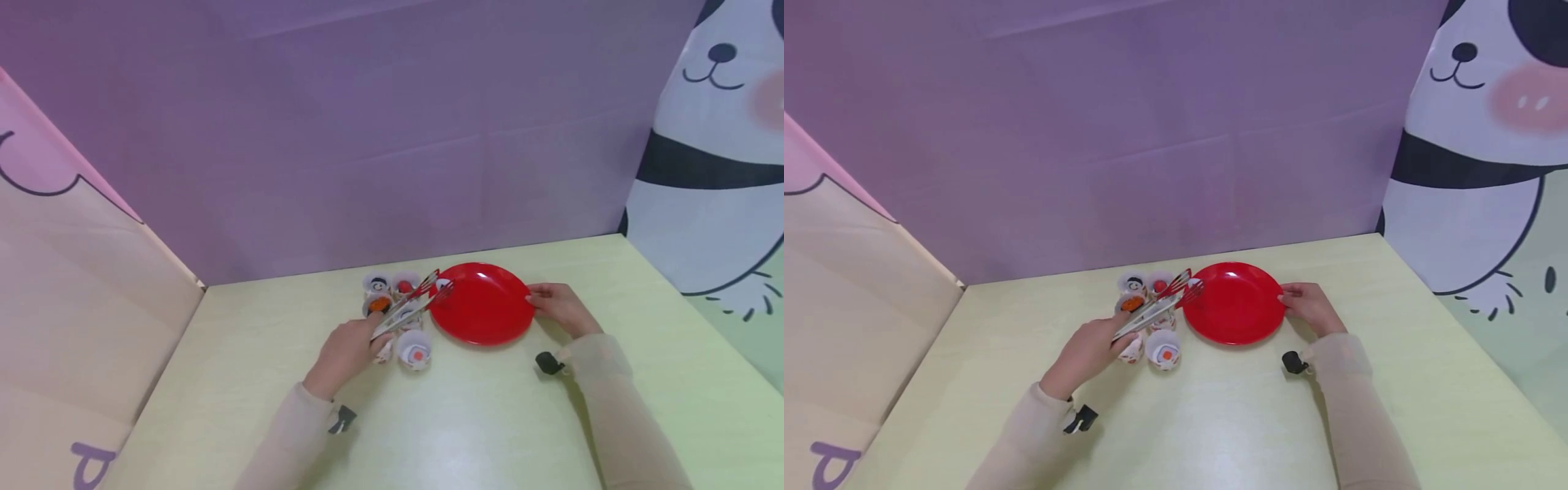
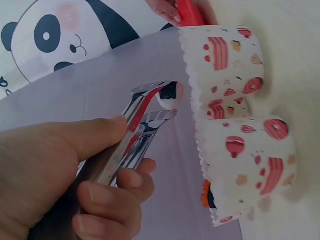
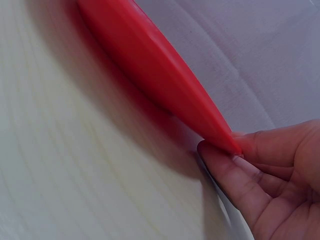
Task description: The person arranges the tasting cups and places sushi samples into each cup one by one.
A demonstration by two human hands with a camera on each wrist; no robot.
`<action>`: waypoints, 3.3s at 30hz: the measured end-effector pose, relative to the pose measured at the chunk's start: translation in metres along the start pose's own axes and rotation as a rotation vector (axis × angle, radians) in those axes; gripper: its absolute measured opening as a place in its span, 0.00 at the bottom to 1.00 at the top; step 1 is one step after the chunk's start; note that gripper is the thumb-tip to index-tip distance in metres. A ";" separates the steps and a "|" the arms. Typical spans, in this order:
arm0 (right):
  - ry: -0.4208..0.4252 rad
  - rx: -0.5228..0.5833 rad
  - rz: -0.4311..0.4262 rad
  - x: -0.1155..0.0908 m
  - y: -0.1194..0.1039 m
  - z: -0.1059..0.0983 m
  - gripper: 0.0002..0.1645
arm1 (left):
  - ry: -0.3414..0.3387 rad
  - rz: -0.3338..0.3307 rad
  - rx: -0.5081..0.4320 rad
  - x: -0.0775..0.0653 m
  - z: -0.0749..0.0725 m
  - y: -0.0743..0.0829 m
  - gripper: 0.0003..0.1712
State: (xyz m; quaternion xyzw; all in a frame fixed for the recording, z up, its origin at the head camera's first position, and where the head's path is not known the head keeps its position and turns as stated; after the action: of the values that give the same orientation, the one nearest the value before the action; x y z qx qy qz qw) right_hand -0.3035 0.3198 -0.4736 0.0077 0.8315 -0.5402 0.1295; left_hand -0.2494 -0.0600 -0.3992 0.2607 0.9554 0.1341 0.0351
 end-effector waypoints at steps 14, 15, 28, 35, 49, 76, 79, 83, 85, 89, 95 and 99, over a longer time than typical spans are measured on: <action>-0.001 -0.033 0.043 -0.003 -0.002 0.001 0.29 | 0.074 0.018 0.026 -0.024 0.000 -0.016 0.20; -0.001 -0.038 0.041 -0.003 -0.002 0.001 0.29 | 0.084 0.022 0.026 -0.026 -0.001 -0.017 0.19; -0.003 -0.034 0.035 -0.004 -0.003 0.001 0.29 | 0.114 0.005 0.055 -0.047 -0.004 -0.027 0.18; -0.003 -0.034 0.036 -0.002 -0.002 0.001 0.30 | 0.127 -0.008 0.058 -0.061 -0.006 -0.034 0.18; -0.004 -0.028 0.044 -0.005 0.000 0.000 0.30 | 0.178 -0.046 0.064 -0.089 -0.012 -0.045 0.19; -0.005 -0.006 0.034 -0.002 -0.001 -0.001 0.27 | 0.101 -0.085 0.068 -0.118 -0.026 -0.050 0.18; -0.009 0.007 0.033 -0.002 0.000 -0.002 0.28 | 0.089 -0.071 0.086 -0.118 -0.026 -0.050 0.18; -0.012 0.014 0.046 -0.003 0.000 -0.001 0.28 | 0.072 -0.057 0.108 -0.119 -0.027 -0.050 0.18; -0.011 0.012 0.052 -0.004 -0.001 -0.001 0.28 | 0.062 -0.056 0.108 -0.118 -0.026 -0.049 0.18; -0.005 0.013 0.060 -0.003 -0.001 -0.001 0.28 | 0.044 -0.054 0.109 -0.117 -0.026 -0.049 0.18; -0.004 0.016 0.051 -0.001 0.001 -0.001 0.28 | 0.027 -0.033 0.110 -0.114 -0.027 -0.049 0.16; -0.012 -0.001 0.053 -0.002 0.000 0.000 0.29 | 0.009 -0.035 0.102 -0.112 -0.029 -0.050 0.16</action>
State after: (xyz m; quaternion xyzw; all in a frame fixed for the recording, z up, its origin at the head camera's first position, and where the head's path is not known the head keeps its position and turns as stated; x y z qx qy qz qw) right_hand -0.3020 0.3205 -0.4736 0.0263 0.8303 -0.5364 0.1488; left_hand -0.1809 -0.1650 -0.3850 0.2448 0.9656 0.0858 0.0199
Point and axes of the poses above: each hand's wrist, its own x-axis towards the middle knuckle, its own z-axis out of the palm, y = z × x, the point moved 4 cm from there along x, towards the middle knuckle, and after that the axes turned 7 degrees about -y, right-handed, at the moved point
